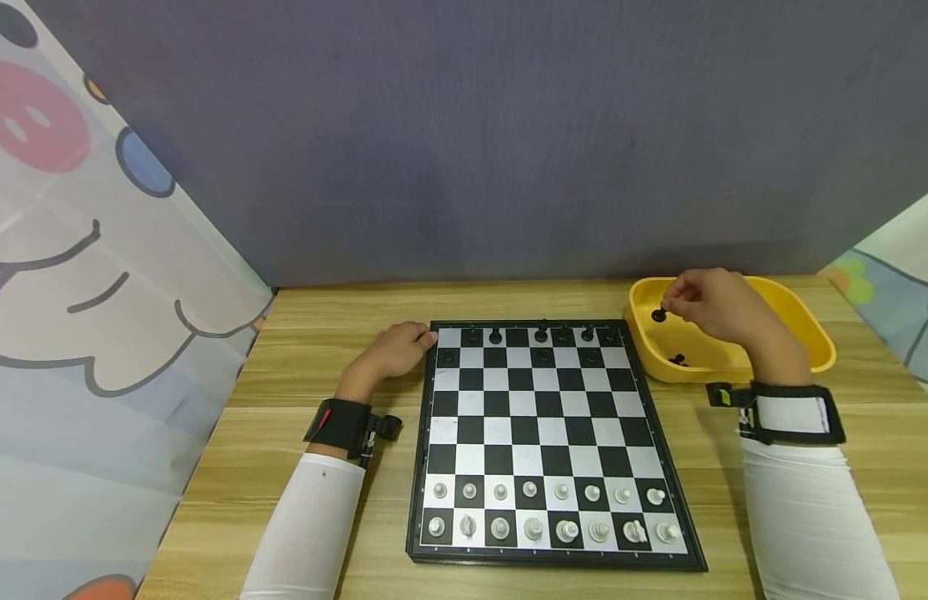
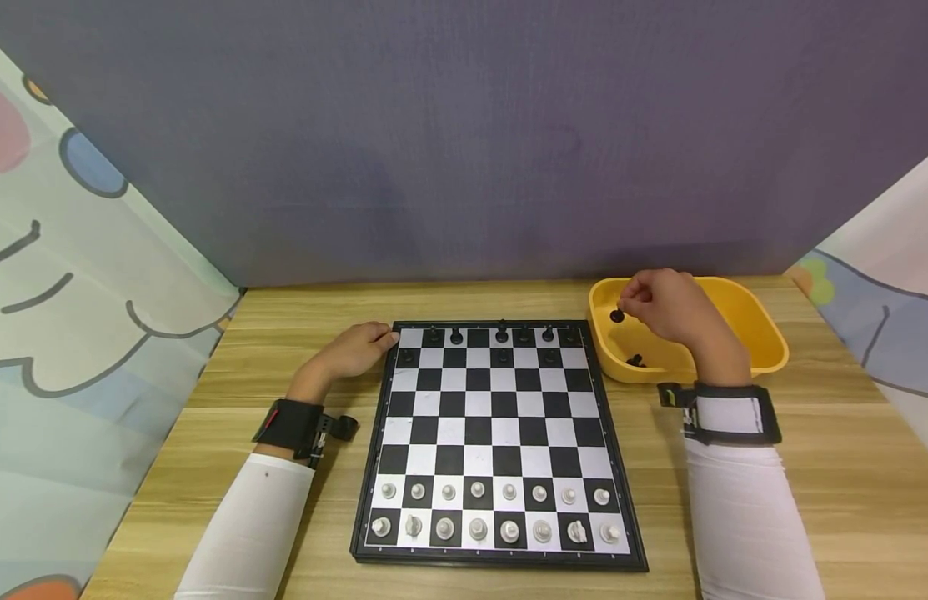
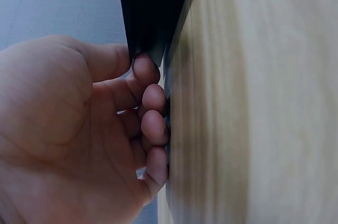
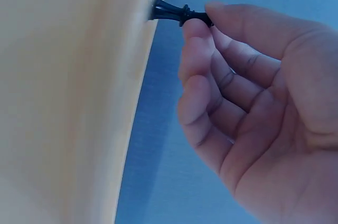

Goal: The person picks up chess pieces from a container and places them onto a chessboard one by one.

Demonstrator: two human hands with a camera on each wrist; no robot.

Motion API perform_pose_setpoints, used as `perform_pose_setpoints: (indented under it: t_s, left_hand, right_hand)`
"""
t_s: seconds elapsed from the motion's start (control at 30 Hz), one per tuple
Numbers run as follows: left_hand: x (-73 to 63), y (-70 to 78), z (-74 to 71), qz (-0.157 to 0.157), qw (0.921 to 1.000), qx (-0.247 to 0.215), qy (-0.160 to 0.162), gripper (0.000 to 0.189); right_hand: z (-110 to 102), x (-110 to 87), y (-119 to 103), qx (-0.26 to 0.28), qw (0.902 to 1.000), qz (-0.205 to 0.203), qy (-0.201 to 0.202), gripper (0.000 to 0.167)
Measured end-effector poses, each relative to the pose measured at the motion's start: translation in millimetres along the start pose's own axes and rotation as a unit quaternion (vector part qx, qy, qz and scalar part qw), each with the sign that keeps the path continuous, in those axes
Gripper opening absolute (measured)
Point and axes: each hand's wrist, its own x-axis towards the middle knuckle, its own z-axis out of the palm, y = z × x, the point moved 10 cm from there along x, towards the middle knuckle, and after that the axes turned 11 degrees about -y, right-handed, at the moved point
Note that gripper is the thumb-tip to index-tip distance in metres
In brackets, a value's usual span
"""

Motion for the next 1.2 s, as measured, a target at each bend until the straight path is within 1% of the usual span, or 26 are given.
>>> perform_pose_setpoints:
  t_s: [0.23, 0.37, 0.6, 0.93, 1.07, 1.2]
  left_hand:
    - [0.1, 0.7, -0.4, 0.000, 1.0000, 0.002, 0.001, 0.037]
    - [0.6, 0.6, -0.4, -0.002, 1.0000, -0.001, 0.003, 0.036]
    - [1.4, 2.7, -0.7, 0.001, 1.0000, 0.003, 0.001, 0.036]
    - [1.0, 1.3, 0.1, -0.005, 1.0000, -0.001, -0.002, 0.039]
    - [1.2, 1.3, -0.6, -0.008, 1.0000, -0.004, 0.000, 0.037]
    - [1.6, 2.1, -0.7, -0.004, 1.0000, 0.003, 0.000, 0.037]
  right_hand:
    - [-9, -6.0, -19, 0.011, 0.9992, 0.007, 0.038, 0.014]
    - [-12, -8.1, -32, 0.020, 0.9983, -0.002, 0.055, 0.013]
    - [-12, -9.7, -52, 0.028, 0.9970, -0.022, 0.069, 0.013]
    - [-4, -10.3, -83, 0.047, 0.9942, -0.067, 0.070, 0.016]
    - [-1, -10.3, -98, 0.044, 0.9928, -0.092, 0.063, 0.016]
    - [3, -9.5, -109, 0.042, 0.9926, -0.102, 0.052, 0.016]
